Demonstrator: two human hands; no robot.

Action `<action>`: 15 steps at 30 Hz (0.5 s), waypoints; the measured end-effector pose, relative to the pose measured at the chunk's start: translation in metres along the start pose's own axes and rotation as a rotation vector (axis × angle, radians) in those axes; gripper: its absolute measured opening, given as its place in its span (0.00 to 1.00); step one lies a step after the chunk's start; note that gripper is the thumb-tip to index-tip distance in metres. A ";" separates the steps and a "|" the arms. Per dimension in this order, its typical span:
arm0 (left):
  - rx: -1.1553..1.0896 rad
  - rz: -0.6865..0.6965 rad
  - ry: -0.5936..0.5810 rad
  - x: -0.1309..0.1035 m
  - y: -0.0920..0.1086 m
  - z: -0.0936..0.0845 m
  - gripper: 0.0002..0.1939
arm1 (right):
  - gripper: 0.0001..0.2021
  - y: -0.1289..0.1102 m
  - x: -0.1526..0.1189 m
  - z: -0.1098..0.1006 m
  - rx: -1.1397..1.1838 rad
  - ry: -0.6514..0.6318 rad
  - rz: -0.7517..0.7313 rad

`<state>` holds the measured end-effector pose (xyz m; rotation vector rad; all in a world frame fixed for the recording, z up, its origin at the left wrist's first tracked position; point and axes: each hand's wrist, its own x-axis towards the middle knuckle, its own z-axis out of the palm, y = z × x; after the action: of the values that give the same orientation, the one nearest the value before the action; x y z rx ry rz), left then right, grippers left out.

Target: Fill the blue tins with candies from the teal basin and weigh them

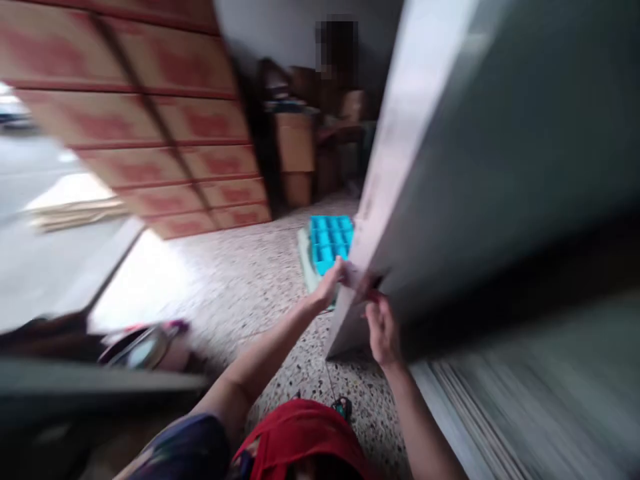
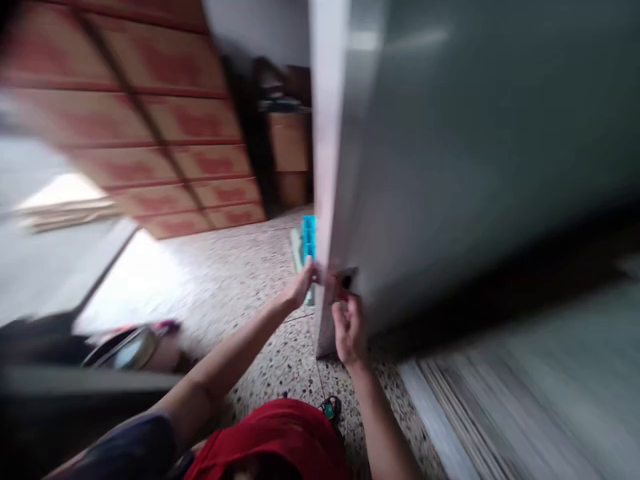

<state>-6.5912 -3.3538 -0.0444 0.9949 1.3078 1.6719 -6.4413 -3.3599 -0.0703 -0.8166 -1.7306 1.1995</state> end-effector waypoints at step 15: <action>0.461 0.240 0.844 -0.196 0.034 -0.103 0.33 | 0.32 -0.032 -0.090 0.108 -0.104 -0.560 -0.310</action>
<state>-6.6122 -3.5764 -0.0503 0.7132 2.2720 2.1368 -6.5024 -3.4893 -0.0835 -0.2531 -2.2860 1.1976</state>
